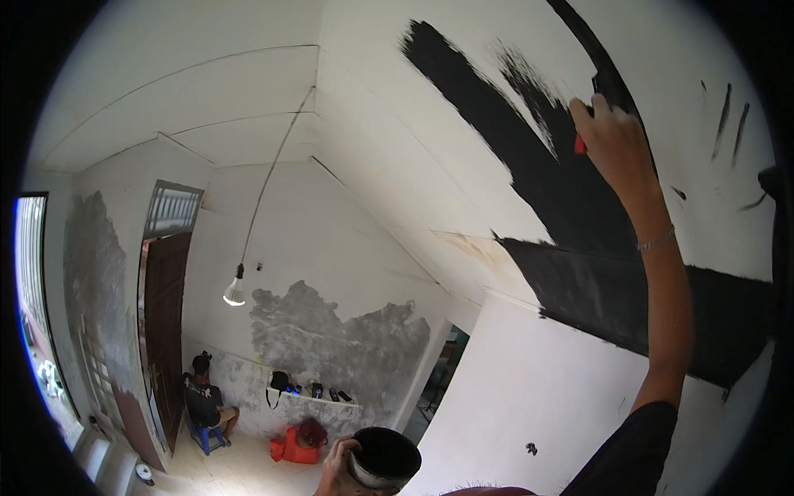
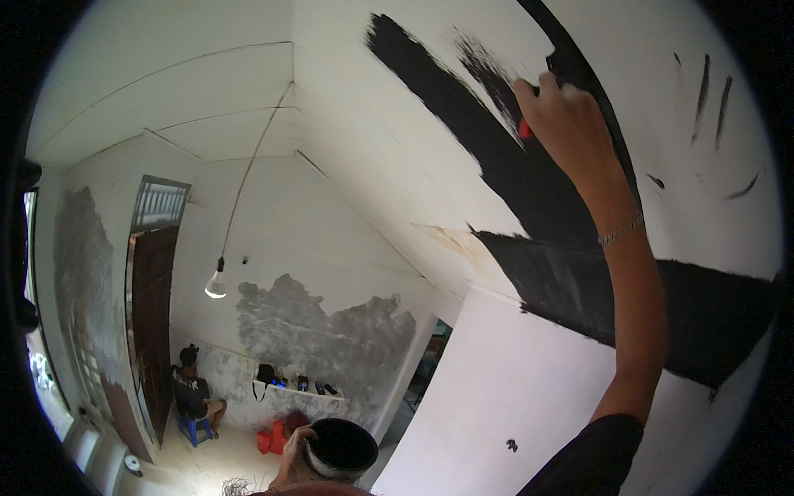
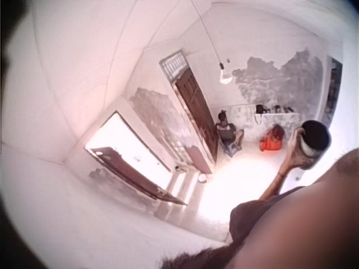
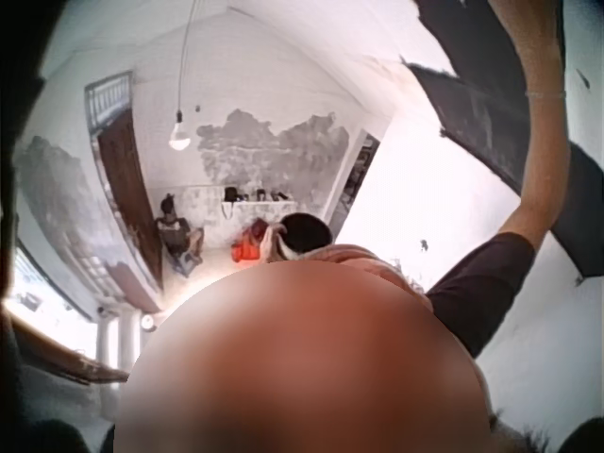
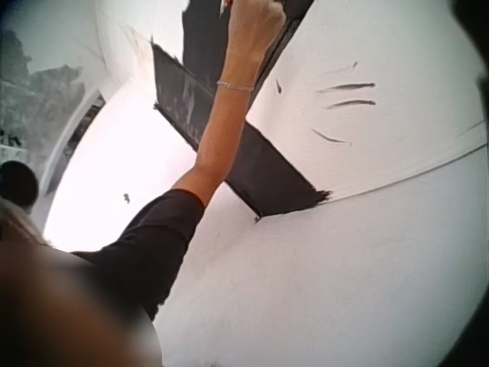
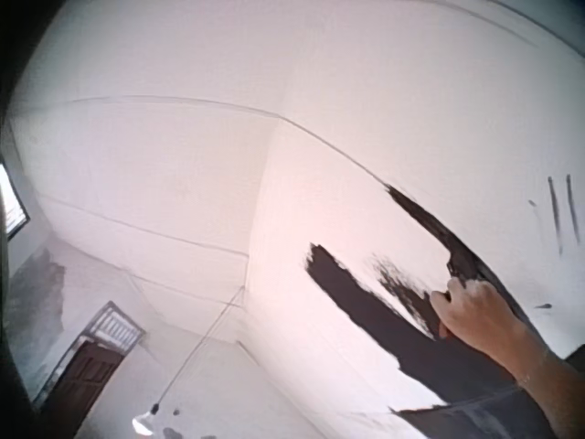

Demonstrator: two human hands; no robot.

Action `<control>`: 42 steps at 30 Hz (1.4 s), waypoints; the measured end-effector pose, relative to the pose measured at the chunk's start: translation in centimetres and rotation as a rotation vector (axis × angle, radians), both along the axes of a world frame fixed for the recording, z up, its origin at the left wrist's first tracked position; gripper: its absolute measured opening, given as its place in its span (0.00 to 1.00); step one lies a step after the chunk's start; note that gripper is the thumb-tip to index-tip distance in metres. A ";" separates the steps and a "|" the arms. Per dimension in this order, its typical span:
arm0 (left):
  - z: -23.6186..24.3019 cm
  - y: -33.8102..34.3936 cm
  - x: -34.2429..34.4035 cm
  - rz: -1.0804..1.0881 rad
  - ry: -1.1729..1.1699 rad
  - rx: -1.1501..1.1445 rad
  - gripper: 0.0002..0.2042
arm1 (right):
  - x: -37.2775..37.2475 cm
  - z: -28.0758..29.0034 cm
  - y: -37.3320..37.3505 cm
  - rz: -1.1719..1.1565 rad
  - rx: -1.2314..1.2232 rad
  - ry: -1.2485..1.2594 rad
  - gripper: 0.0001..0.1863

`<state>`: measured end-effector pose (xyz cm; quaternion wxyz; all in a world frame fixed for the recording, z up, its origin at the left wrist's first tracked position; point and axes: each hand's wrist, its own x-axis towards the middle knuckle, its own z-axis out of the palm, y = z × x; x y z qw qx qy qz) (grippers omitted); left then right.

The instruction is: The person paints a white ceiling with black paint using a brush and a small container. They repeatedly dip the brush into the container and apply paint in broad strokes across the ceiling surface.

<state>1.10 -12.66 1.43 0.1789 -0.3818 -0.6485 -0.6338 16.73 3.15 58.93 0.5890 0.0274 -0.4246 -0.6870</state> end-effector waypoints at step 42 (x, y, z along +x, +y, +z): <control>-1.6 10.4 -1.7 -0.648 -0.182 0.047 0.56 | 3.4 1.8 -10.9 -0.356 -0.233 -0.021 0.18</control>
